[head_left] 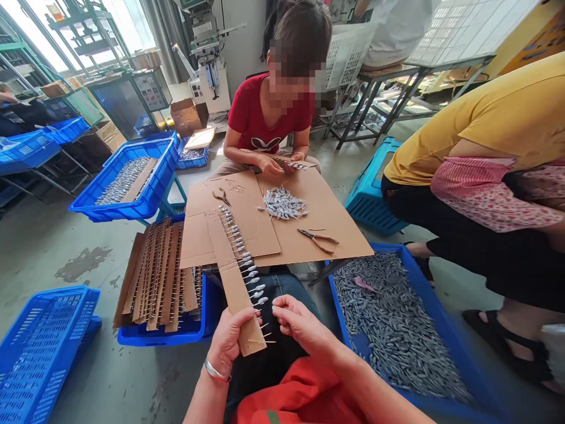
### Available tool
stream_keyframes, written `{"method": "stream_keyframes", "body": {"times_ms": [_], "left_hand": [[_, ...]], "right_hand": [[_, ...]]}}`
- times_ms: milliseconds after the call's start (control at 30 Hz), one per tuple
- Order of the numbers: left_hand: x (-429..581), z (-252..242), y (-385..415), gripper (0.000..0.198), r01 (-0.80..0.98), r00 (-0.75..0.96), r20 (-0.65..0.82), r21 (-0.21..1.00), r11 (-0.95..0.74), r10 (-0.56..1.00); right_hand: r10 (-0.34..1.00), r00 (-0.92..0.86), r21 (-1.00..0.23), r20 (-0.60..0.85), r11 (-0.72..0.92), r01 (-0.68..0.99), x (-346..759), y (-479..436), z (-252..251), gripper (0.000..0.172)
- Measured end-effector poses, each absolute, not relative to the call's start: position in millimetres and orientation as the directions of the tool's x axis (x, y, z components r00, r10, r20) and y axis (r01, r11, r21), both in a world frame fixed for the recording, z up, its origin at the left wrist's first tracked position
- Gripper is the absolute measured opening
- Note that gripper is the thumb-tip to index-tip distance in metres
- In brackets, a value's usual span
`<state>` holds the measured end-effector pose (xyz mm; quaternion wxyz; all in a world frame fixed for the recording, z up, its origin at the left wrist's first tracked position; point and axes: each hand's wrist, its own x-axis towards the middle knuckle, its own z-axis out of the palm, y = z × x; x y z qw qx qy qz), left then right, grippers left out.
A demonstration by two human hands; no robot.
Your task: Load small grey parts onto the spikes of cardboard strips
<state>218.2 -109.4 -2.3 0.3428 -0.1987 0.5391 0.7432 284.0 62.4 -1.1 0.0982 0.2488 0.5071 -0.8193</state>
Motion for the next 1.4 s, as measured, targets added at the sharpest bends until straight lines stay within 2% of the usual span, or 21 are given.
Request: {"method": "stream_keyframes", "body": {"times_ms": [167,333,633,900,1300,1400], "left_hand": [[215.0,0.5,-109.6,0.035,-0.753,-0.653,-0.689,0.633,-0.179,0.314],[215.0,-0.5,-107.1,0.034,-0.731,-0.678,-0.669,0.658,-0.183,0.304],[214.9,-4.4,-103.9,0.035,-0.698,-0.711,-0.650,0.699,-0.155,0.269],[215.5,-1.3,-103.3,0.035,-0.702,-0.708,-0.658,0.696,-0.154,0.256],[215.2,-3.5,-103.7,0.037,-0.689,-0.719,-0.642,0.707,-0.158,0.266],[215.7,-4.4,-103.5,0.038,-0.676,-0.728,-0.623,0.721,-0.152,0.285]], "right_hand": [[0.061,-0.906,-0.853,-0.420,-0.367,0.371,290.4,75.6,7.9,0.032],[0.170,-0.932,-0.929,-0.321,-0.247,0.275,285.4,68.3,4.3,0.041],[0.201,-0.921,-0.913,-0.334,-0.311,0.263,280.7,56.5,-6.3,0.044],[0.162,-0.932,-0.907,-0.325,-0.333,0.259,281.1,56.8,-11.5,0.039],[0.137,-0.953,-0.924,-0.271,-0.316,0.218,279.1,52.3,-18.3,0.035],[0.153,-0.955,-0.942,-0.255,-0.262,0.210,279.2,52.1,-19.3,0.036]]}}
